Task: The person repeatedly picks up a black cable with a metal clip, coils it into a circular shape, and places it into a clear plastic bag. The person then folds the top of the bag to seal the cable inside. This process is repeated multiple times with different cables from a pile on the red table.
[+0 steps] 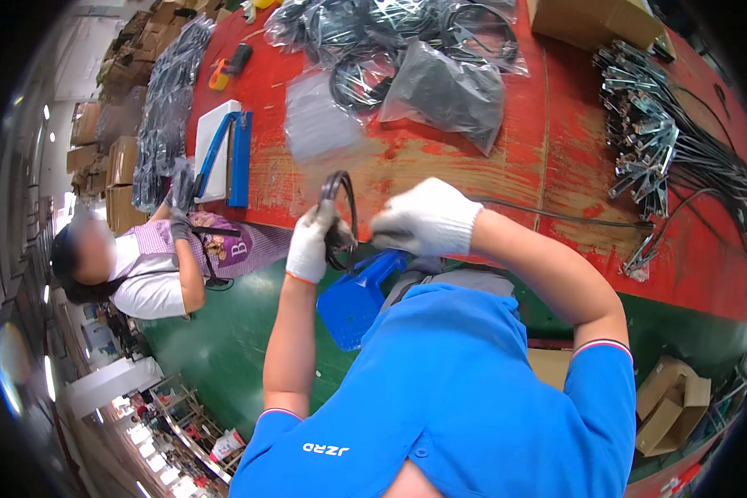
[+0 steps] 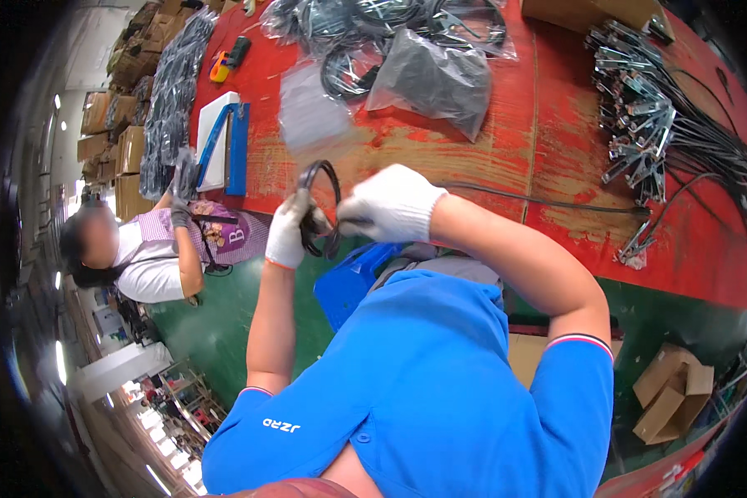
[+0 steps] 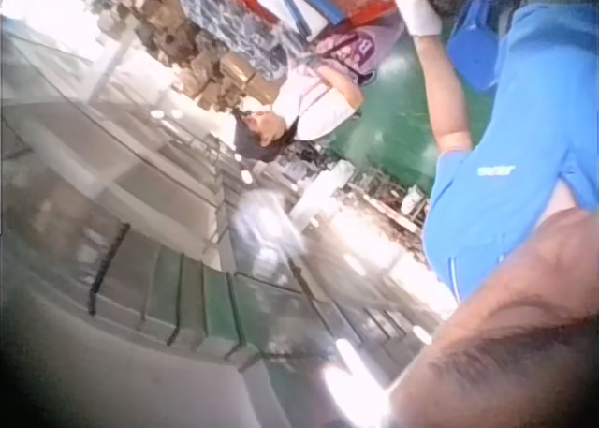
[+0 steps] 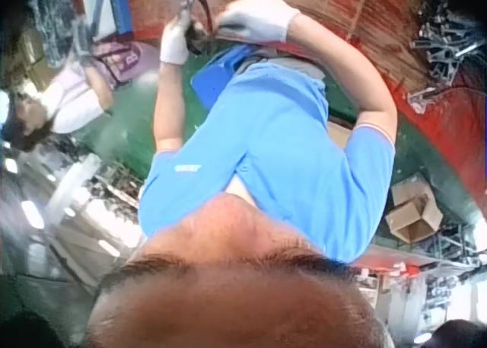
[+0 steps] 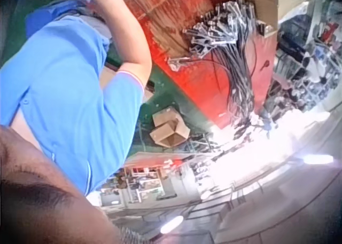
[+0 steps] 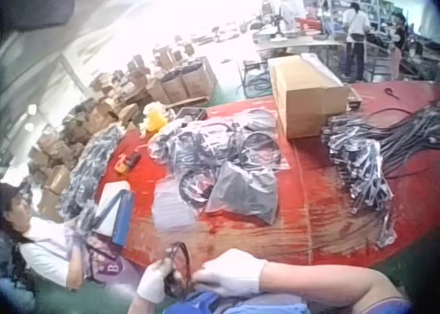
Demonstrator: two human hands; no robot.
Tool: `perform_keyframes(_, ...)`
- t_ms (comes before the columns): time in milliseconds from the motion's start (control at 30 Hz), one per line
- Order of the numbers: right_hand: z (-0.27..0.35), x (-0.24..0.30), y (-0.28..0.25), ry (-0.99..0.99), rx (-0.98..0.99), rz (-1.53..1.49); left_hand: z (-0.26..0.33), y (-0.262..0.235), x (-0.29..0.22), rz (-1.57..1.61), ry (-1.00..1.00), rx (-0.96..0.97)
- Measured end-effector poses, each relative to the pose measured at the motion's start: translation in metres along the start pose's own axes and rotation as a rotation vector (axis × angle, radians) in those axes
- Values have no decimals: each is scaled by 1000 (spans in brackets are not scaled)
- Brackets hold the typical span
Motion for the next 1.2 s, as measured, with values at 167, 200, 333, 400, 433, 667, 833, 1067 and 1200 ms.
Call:
perform_keyframes(167, -28, -47, 20, -11, -32, 105, 18, 41, 23, 126, -207, 175)
perform_keyframes(200, -28, -54, 23, -12, -11, 96, 24, 43, 23, 190, -253, 232)
perform_keyframes(333, 12, -117, 70, 209, -25, -59, 27, 5, 22, 278, -166, 227)
perform_keyframes(400, 65, -143, 86, 437, 68, -72, 30, -33, 16, 645, -173, 196)
perform_keyframes(433, 103, -166, 102, 477, 129, 41, 31, -44, 6, 702, -142, 177)
perform_keyframes(667, 199, -158, 86, 453, 378, 414, 23, -120, 0, 877, 8, -8)
perform_keyframes(833, 92, -40, 40, -116, 536, 406, 12, -82, 21, 625, -54, -188)
perform_keyframes(1067, 2, 23, 43, -356, 341, 266, 23, -4, 38, 298, -163, -100)
perform_keyframes(1200, -13, 34, 44, -342, 330, 155, 27, 9, 46, 211, -189, -64)
Point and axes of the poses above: each hand's wrist, its own z-axis away from the middle knuckle, its own y-axis out of the palm, x = y × z, the point moved 5 cm from there along -z, towards the middle knuckle, and after that the axes turned 15 degrees about z, right-handed, at the moved point
